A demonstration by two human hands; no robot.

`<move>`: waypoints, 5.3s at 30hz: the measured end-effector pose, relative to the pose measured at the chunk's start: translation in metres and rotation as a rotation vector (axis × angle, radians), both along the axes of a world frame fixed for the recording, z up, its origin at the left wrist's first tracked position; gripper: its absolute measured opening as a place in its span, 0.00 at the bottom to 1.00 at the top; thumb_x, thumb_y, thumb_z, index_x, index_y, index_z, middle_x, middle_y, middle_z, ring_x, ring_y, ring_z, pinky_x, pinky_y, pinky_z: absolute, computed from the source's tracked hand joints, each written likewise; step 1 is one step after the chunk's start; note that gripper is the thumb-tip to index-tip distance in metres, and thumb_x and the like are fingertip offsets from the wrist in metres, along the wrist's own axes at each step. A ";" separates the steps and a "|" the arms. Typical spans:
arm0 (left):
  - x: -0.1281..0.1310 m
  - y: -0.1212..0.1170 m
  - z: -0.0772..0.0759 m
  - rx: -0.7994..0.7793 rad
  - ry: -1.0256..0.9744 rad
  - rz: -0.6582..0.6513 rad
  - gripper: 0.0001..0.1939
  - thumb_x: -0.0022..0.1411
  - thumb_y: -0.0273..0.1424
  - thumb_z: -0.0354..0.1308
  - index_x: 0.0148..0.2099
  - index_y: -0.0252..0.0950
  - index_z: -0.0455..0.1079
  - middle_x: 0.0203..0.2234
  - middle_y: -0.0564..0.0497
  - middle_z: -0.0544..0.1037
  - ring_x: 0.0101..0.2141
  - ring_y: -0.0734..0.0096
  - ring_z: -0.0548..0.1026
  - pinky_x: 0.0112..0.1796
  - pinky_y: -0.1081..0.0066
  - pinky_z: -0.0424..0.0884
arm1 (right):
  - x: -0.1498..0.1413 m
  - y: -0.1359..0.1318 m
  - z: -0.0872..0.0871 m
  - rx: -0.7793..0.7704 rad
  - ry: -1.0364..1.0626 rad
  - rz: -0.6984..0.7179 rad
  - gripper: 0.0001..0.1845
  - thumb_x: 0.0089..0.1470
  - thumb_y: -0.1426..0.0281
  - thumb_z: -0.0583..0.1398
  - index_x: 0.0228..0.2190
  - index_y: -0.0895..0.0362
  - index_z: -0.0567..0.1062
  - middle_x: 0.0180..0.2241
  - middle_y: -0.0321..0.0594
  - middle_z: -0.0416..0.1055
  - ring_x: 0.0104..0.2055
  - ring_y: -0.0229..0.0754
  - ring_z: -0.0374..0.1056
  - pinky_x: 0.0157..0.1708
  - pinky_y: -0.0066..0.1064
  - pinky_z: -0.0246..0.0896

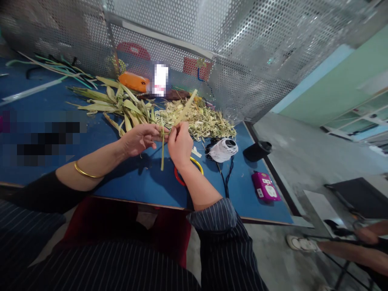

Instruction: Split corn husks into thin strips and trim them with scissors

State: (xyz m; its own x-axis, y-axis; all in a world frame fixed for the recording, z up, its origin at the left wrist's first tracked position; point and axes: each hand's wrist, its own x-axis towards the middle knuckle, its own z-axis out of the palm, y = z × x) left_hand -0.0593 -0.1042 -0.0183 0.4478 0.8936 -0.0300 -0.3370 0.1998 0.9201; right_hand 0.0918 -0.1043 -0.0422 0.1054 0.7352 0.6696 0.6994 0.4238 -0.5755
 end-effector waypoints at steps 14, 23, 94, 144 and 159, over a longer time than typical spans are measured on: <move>0.004 0.002 -0.005 0.135 0.059 0.167 0.07 0.54 0.29 0.65 0.33 0.33 0.72 0.24 0.53 0.73 0.24 0.77 0.74 0.22 0.79 0.66 | -0.006 0.003 0.005 -0.649 0.774 0.299 0.08 0.54 0.68 0.56 0.25 0.54 0.61 0.18 0.27 0.64 0.12 0.30 0.58 0.13 0.24 0.54; -0.005 0.010 -0.001 0.246 0.112 0.378 0.07 0.54 0.31 0.65 0.32 0.33 0.71 0.23 0.53 0.74 0.22 0.79 0.73 0.20 0.79 0.65 | 0.005 -0.004 0.015 -0.339 0.249 0.464 0.05 0.58 0.67 0.55 0.38 0.53 0.66 0.27 0.32 0.74 0.19 0.33 0.68 0.21 0.26 0.65; 0.001 0.005 0.005 0.053 0.139 0.415 0.08 0.43 0.25 0.70 0.28 0.31 0.74 0.22 0.51 0.77 0.19 0.82 0.66 0.22 0.77 0.64 | 0.034 -0.004 0.050 -0.201 0.086 0.482 0.17 0.59 0.65 0.55 0.20 0.55 0.72 0.25 0.35 0.65 0.33 0.38 0.63 0.40 0.34 0.59; 0.003 0.001 0.000 0.256 0.303 0.408 0.06 0.44 0.29 0.67 0.27 0.31 0.76 0.16 0.54 0.72 0.18 0.80 0.65 0.21 0.76 0.61 | 0.014 -0.010 0.028 0.056 -0.361 0.205 0.12 0.61 0.65 0.53 0.27 0.53 0.71 0.30 0.39 0.72 0.38 0.43 0.64 0.51 0.40 0.49; 0.006 -0.002 -0.013 0.522 0.505 0.354 0.10 0.50 0.30 0.62 0.35 0.33 0.80 0.20 0.54 0.76 0.21 0.78 0.68 0.24 0.77 0.62 | 0.016 -0.005 0.026 -0.089 -0.142 0.271 0.06 0.53 0.66 0.61 0.27 0.54 0.76 0.27 0.36 0.70 0.34 0.40 0.66 0.38 0.34 0.57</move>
State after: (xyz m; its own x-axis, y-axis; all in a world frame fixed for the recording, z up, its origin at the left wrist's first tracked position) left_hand -0.0534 -0.1065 -0.0310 0.1795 0.9346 0.3070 0.1810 -0.3382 0.9235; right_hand 0.1076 -0.1090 -0.0165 -0.1920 0.7802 0.5953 0.6438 0.5580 -0.5236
